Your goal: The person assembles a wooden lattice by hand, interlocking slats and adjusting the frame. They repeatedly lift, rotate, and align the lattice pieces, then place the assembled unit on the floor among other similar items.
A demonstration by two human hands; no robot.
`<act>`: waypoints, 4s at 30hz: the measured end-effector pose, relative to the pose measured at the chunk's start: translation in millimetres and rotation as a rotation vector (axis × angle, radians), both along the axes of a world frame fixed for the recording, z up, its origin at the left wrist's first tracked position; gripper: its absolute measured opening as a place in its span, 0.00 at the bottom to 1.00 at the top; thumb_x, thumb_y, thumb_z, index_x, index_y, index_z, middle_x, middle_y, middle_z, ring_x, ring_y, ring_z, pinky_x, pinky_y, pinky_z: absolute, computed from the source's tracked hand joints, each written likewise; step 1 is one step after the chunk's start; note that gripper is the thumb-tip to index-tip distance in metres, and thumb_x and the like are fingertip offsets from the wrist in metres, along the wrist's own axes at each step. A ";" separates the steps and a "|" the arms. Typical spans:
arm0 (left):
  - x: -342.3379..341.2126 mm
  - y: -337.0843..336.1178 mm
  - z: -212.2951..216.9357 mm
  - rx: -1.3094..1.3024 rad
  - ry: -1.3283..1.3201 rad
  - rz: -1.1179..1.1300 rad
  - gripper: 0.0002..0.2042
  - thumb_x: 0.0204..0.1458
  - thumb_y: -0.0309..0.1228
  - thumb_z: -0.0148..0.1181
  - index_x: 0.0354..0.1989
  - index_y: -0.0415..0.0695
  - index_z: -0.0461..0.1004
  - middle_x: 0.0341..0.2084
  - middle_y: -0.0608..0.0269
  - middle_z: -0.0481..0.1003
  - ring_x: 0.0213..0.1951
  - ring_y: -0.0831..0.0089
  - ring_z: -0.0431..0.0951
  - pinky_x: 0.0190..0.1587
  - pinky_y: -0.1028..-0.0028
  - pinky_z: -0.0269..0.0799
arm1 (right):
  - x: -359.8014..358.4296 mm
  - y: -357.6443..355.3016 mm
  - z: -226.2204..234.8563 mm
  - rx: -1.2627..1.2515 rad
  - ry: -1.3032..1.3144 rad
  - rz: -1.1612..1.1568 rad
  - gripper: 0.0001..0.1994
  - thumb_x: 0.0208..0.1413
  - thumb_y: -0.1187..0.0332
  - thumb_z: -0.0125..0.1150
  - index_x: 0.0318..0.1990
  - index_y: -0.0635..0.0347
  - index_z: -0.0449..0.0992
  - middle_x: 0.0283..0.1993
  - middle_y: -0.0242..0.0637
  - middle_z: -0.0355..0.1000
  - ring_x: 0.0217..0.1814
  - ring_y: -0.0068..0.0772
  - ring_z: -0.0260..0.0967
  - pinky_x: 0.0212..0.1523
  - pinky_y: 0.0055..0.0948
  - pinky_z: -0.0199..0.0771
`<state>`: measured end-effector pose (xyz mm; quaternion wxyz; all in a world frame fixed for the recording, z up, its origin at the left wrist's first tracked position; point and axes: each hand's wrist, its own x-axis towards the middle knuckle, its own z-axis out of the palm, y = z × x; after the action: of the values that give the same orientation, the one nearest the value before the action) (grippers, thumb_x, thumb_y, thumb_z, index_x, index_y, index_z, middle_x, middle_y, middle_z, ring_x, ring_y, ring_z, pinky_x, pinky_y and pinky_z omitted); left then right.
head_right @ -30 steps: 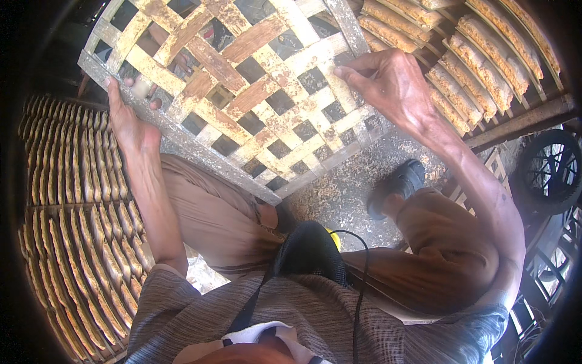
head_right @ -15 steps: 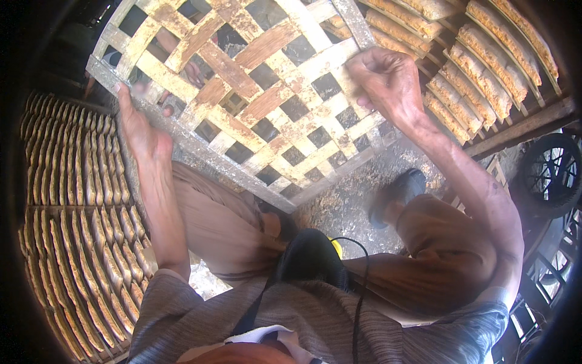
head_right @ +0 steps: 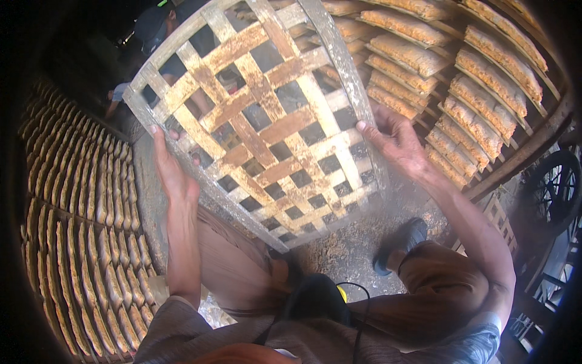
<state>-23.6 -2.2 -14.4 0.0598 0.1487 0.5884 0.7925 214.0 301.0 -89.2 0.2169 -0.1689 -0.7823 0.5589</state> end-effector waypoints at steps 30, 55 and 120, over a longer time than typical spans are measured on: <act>17.0 14.5 -15.7 -0.117 0.229 -0.195 0.24 0.72 0.51 0.47 0.33 0.43 0.74 0.31 0.60 0.78 0.28 0.82 0.77 0.21 0.82 0.71 | -0.2 -9.1 74.6 0.733 0.375 -0.516 0.27 0.71 0.59 0.57 0.72 0.59 0.63 0.74 0.48 0.60 0.78 0.46 0.55 0.77 0.47 0.56; 65.6 32.9 -34.2 -0.397 0.409 -0.566 0.19 0.68 0.46 0.57 0.46 0.39 0.79 0.28 0.62 0.80 0.31 0.79 0.81 0.26 0.76 0.73 | -16.4 -70.6 103.5 0.254 0.427 -0.051 0.12 0.68 0.63 0.63 0.47 0.64 0.79 0.33 0.31 0.76 0.30 0.23 0.71 0.30 0.26 0.71; 78.7 67.0 -33.4 -0.254 0.221 -0.429 0.23 0.72 0.49 0.46 0.43 0.38 0.75 0.32 0.61 0.72 0.32 0.80 0.78 0.19 0.82 0.81 | -63.8 -99.0 102.0 0.743 0.325 -0.180 0.06 0.52 0.74 0.68 0.37 0.64 0.87 0.28 0.46 0.81 0.23 0.40 0.79 0.28 0.36 0.79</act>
<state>55.1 64.8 -47.9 0.1802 0.3468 0.6411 0.6605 150.2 202.0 12.8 0.4318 -0.0566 -0.8685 0.2365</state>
